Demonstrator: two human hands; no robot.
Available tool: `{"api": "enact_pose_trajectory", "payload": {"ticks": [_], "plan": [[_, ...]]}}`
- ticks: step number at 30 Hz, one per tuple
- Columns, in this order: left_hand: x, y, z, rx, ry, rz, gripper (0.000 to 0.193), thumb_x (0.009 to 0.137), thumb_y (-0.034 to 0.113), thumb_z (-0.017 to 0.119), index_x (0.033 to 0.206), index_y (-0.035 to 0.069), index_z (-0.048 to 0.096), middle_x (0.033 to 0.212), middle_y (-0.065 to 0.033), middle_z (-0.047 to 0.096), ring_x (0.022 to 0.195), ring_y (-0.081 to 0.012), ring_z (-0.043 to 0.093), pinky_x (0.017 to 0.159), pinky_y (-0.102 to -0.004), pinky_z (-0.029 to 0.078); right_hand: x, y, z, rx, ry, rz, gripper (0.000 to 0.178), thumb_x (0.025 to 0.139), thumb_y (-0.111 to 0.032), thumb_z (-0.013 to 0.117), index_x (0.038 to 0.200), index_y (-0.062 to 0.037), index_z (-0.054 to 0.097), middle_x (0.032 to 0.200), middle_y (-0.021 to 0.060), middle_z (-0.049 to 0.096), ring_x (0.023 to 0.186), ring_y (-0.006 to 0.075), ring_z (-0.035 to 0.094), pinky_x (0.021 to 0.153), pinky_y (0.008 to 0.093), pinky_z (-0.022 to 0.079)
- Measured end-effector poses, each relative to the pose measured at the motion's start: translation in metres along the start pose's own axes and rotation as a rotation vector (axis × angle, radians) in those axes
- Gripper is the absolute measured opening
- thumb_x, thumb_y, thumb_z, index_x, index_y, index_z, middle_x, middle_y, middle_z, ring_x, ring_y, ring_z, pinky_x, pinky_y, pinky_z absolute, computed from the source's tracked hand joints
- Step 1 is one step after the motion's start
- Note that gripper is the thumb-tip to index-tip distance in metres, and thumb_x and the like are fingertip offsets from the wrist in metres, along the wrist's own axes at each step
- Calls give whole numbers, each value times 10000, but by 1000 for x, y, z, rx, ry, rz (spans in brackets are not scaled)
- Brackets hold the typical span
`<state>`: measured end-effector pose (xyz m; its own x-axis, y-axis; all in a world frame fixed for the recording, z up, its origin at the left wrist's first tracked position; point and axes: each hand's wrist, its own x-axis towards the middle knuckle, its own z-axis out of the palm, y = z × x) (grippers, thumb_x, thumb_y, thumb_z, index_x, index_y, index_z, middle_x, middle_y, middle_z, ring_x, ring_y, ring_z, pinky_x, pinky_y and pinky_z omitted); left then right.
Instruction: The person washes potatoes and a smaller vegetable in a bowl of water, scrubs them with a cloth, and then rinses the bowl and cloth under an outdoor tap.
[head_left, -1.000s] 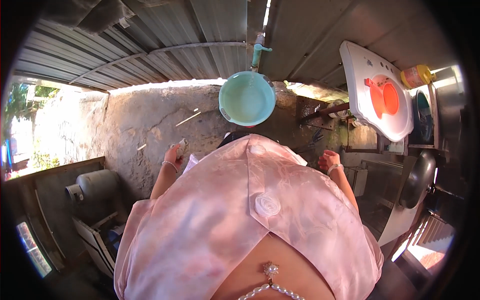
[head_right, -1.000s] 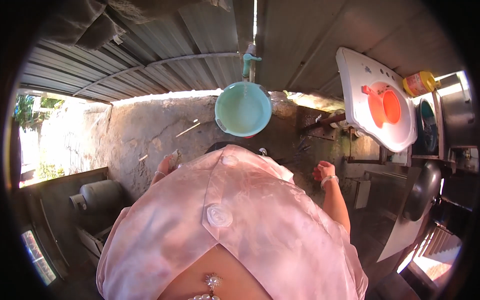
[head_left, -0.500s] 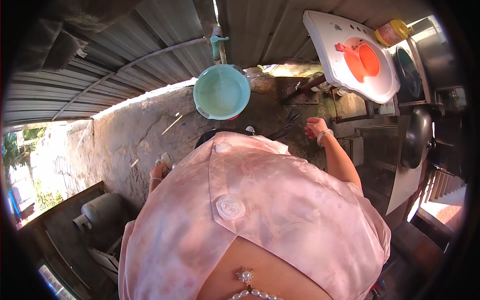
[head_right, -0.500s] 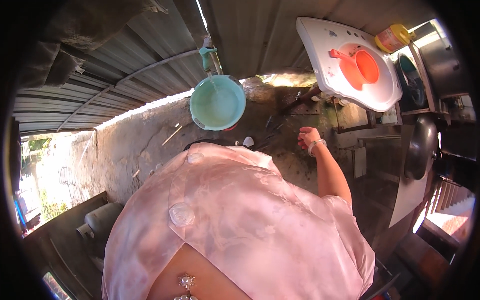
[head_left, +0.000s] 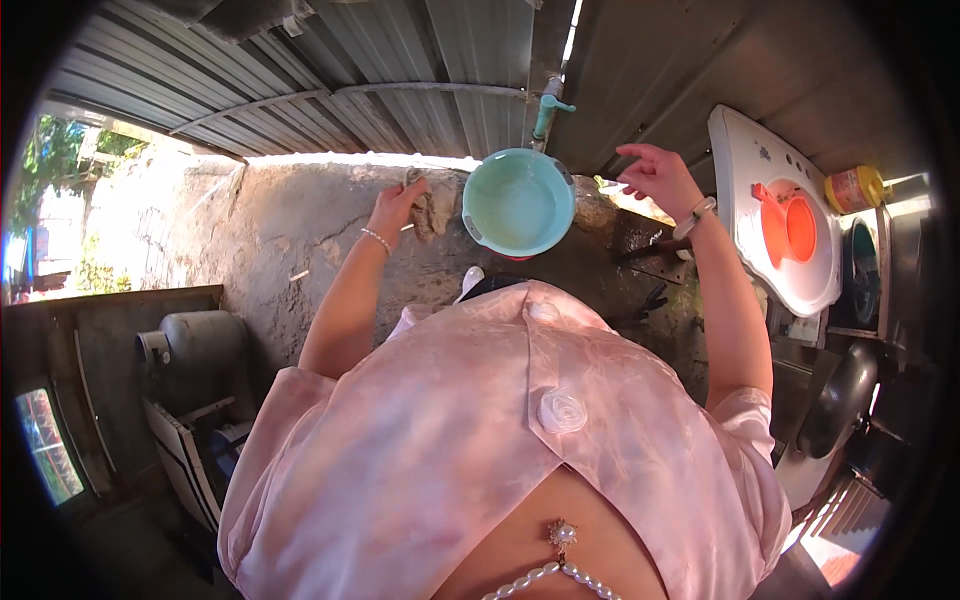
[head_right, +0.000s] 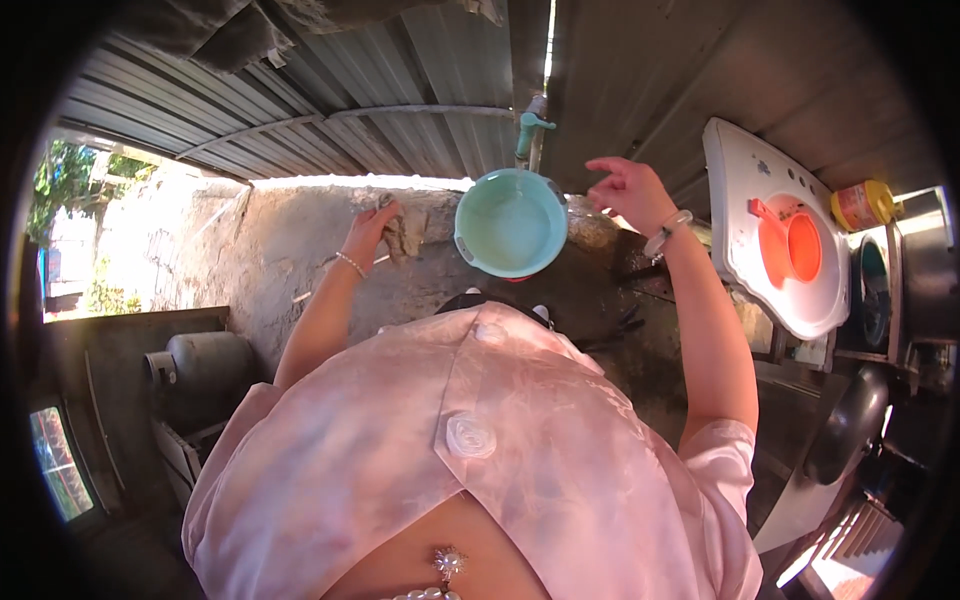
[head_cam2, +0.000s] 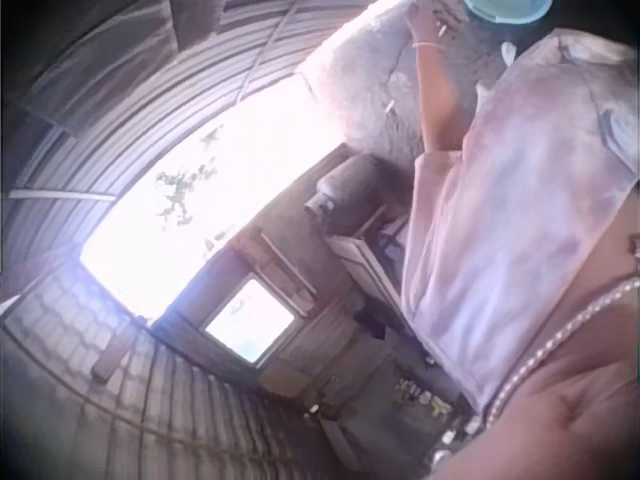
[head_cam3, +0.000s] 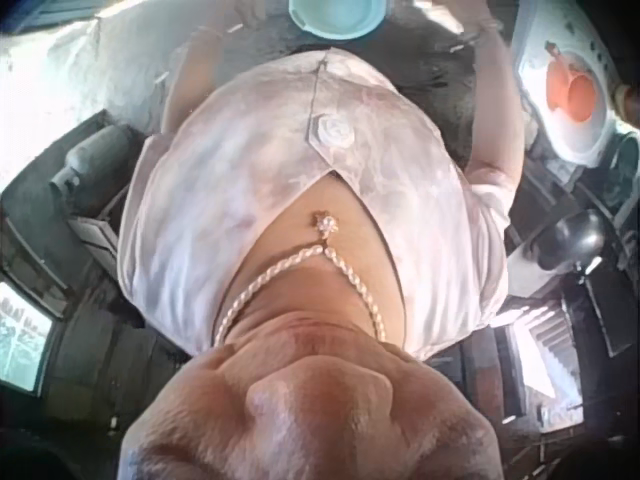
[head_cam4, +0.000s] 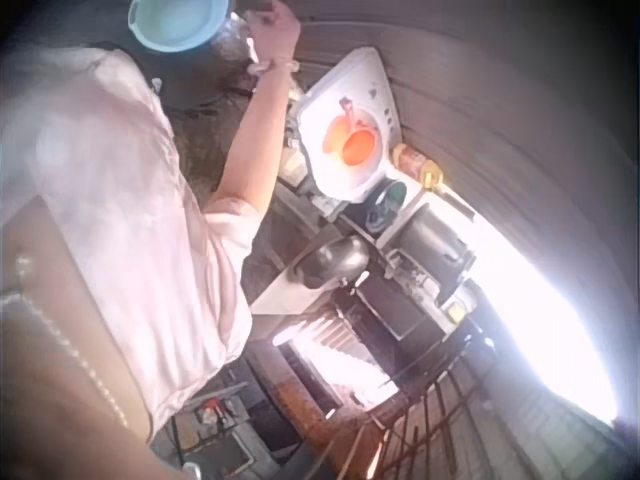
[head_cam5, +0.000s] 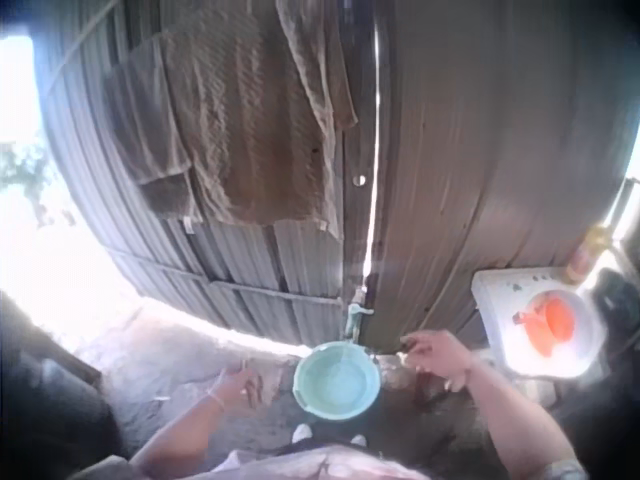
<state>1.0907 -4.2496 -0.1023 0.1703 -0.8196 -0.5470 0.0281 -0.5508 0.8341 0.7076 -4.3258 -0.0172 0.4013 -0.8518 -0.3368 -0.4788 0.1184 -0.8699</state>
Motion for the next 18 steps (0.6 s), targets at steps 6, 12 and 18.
{"api": "enact_pose_trajectory", "payload": {"ticks": [6,12,18], "plan": [[-33,81,64,-356,-391,285,238,829,163,478,956,-28,545,857,-56,582,806,-136,557,711,-262,442,74,-45,113,59,-231,-245,595,716,-99,640,1232,-102,345,1099,93,490,986,169,490,766,307,457],[-12,79,33,-294,-47,422,197,838,192,504,903,13,555,833,-26,578,781,-114,548,684,-243,443,96,-58,118,192,-312,-193,487,704,-3,580,1159,-27,409,919,77,583,753,158,583,633,275,496],[-19,74,37,-502,72,277,208,829,203,526,854,-1,553,740,11,527,709,-51,453,638,-233,394,96,-83,81,113,-212,-123,350,689,22,525,1037,-8,505,782,97,611,644,152,589,580,272,484]]}}
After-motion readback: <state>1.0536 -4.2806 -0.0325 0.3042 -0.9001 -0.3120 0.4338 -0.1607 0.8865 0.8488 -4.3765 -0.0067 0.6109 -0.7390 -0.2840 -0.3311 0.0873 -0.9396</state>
